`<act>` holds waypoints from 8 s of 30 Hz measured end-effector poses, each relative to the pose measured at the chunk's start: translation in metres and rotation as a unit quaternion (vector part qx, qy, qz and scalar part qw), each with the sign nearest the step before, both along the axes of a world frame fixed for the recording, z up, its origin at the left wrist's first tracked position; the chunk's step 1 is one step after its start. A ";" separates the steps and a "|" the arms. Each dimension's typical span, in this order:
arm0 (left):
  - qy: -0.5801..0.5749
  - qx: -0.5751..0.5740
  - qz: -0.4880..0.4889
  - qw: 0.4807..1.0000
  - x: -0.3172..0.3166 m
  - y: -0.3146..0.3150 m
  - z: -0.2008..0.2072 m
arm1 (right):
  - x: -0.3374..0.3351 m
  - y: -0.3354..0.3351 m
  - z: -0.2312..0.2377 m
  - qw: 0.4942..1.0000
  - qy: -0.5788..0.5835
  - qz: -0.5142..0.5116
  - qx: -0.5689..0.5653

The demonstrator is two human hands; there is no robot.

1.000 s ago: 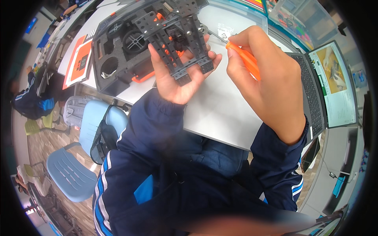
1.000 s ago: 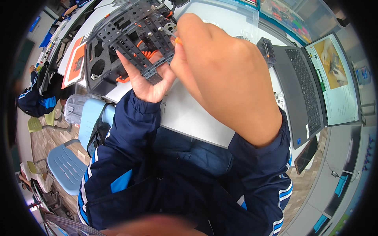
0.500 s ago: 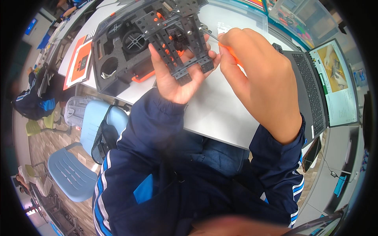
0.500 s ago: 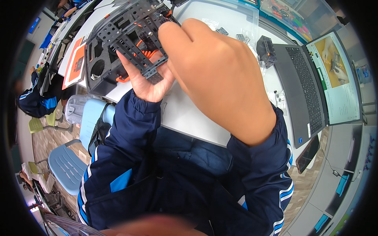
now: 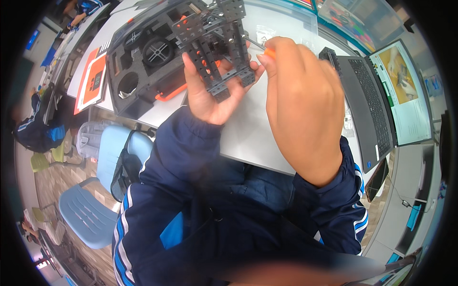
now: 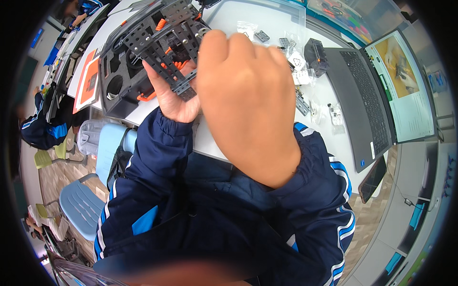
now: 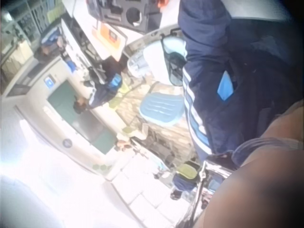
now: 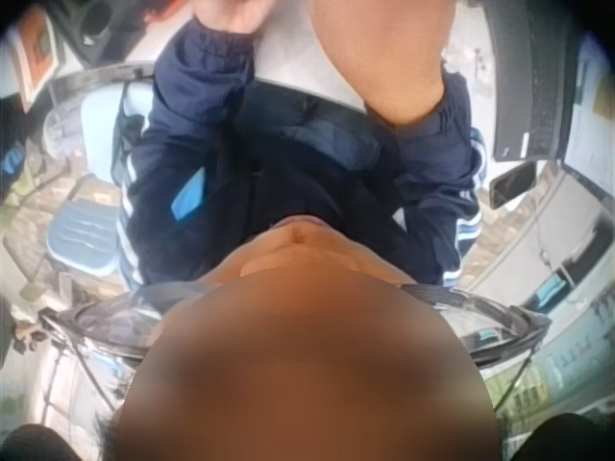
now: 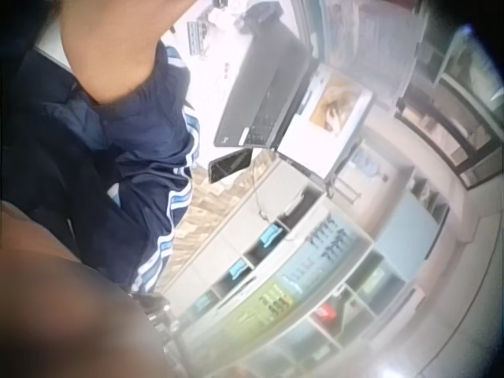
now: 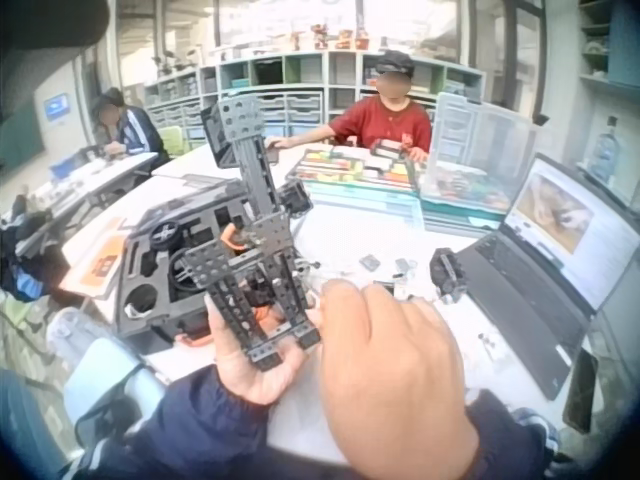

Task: The person assembles a small electronic device using a screwdriver to tighten screws on a metal frame. They handle a motor, orange coiled cable, and several small parts, placing them into the frame and securing them. The person rotates the frame to access different sides and continues fastening components.

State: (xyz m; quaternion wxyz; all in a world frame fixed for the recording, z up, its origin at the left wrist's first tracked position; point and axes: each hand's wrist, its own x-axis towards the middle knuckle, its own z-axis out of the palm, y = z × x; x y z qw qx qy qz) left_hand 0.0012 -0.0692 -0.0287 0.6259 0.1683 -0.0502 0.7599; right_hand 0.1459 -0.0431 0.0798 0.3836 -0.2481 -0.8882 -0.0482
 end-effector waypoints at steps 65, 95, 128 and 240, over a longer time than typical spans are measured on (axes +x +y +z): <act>0.133 -0.117 0.076 0.981 0.002 0.002 0.000 | 0.034 0.013 -0.017 0.995 -0.069 -0.017 0.076; 0.102 -0.110 0.084 0.985 0.001 0.005 -0.005 | 0.038 0.018 -0.009 0.951 0.018 0.033 -0.307; 0.122 -0.080 0.090 0.985 0.002 0.005 -0.010 | 0.054 0.043 -0.006 0.621 0.051 0.163 -0.765; 0.472 -0.058 0.167 0.864 0.012 0.077 0.021 | 0.053 0.080 -0.066 0.946 0.203 -0.007 -0.254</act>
